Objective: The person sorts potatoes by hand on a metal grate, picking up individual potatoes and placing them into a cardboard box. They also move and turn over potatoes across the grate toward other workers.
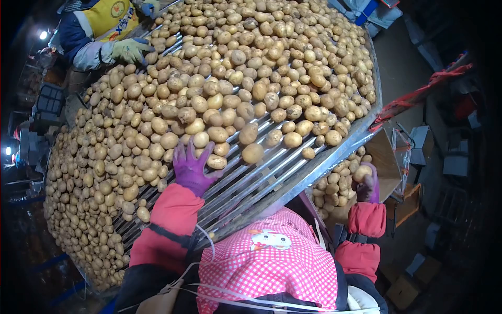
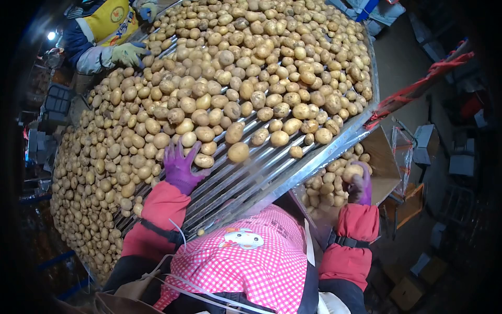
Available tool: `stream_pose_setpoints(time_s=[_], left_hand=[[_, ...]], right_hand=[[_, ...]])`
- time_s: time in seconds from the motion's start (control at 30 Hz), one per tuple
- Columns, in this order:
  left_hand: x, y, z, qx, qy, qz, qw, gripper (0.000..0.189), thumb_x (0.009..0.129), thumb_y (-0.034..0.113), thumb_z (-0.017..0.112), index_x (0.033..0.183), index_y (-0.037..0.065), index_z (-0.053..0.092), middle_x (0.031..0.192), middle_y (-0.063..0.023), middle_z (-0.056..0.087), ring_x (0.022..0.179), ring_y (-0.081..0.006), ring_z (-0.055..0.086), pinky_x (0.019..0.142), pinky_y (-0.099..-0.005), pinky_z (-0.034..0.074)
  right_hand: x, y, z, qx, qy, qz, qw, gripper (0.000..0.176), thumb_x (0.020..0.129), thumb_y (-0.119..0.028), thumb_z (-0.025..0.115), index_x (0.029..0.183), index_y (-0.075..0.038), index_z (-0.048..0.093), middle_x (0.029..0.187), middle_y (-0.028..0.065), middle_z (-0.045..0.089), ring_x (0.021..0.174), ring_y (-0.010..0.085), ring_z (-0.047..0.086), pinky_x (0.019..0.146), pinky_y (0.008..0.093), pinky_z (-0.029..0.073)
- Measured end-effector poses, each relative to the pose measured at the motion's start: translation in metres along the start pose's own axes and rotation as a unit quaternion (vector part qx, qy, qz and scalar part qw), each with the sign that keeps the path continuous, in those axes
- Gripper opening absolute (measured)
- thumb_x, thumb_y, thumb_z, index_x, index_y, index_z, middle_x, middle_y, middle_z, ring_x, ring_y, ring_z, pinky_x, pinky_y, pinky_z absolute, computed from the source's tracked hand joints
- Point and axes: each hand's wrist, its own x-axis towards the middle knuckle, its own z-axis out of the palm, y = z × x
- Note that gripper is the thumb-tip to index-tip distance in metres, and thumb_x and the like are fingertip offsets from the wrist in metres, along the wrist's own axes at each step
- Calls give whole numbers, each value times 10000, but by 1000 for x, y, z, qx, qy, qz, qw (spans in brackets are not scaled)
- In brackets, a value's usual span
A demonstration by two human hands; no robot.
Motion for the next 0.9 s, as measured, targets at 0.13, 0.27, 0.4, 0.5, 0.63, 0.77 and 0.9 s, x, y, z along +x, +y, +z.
stream_pose_setpoints(time_s=[0.13,0.27,0.4,0.5,0.63,0.77,0.9], left_hand=[[21,25,6,50,55,50,996,881,644,588,758,1392,216,477,1291,-187,466,1280,-478,348,1076,-620,227],[34,37,19,-38,47,63,996,853,653,458,795,1379,146,475,1327,-271,457,1243,-444,446,1006,-545,383],[33,35,15,-119,48,41,991,843,665,380,780,1402,144,446,1399,-278,417,1282,-428,427,1035,-521,364],[29,36,17,-127,48,45,990,839,666,354,771,1407,144,439,1411,-255,412,1294,-409,422,1052,-521,345],[26,43,16,-83,113,72,988,823,659,379,774,1384,147,462,1397,-234,432,1287,-397,426,1062,-521,330],[34,91,-12,-63,92,189,976,715,705,393,747,1341,175,506,1325,-201,492,1157,-371,508,995,-507,381],[50,107,13,-36,-28,212,976,685,776,372,712,1385,175,469,1241,-164,540,981,-310,582,875,-437,460]], right_hand=[[-17,23,-54,321,-46,144,935,467,880,-433,570,1201,-96,543,888,128,623,682,255,576,482,351,427],[-31,6,12,387,93,41,917,360,755,-103,622,1108,-132,558,1255,150,580,1084,298,590,860,459,537],[-35,8,6,410,103,125,898,210,885,-288,620,984,-114,556,903,93,607,724,210,596,542,326,484],[-47,4,-8,276,162,170,932,306,933,-423,577,914,-122,534,793,64,586,613,190,565,461,299,430],[-57,4,-23,196,157,200,947,319,947,-443,550,895,-131,519,750,58,580,589,184,556,470,313,436],[-51,8,-31,198,154,188,950,293,945,-409,546,910,-118,534,812,73,599,632,187,572,531,325,473],[-54,9,-25,144,229,129,954,260,927,-341,559,986,-88,583,978,117,639,740,187,596,653,345,534]])
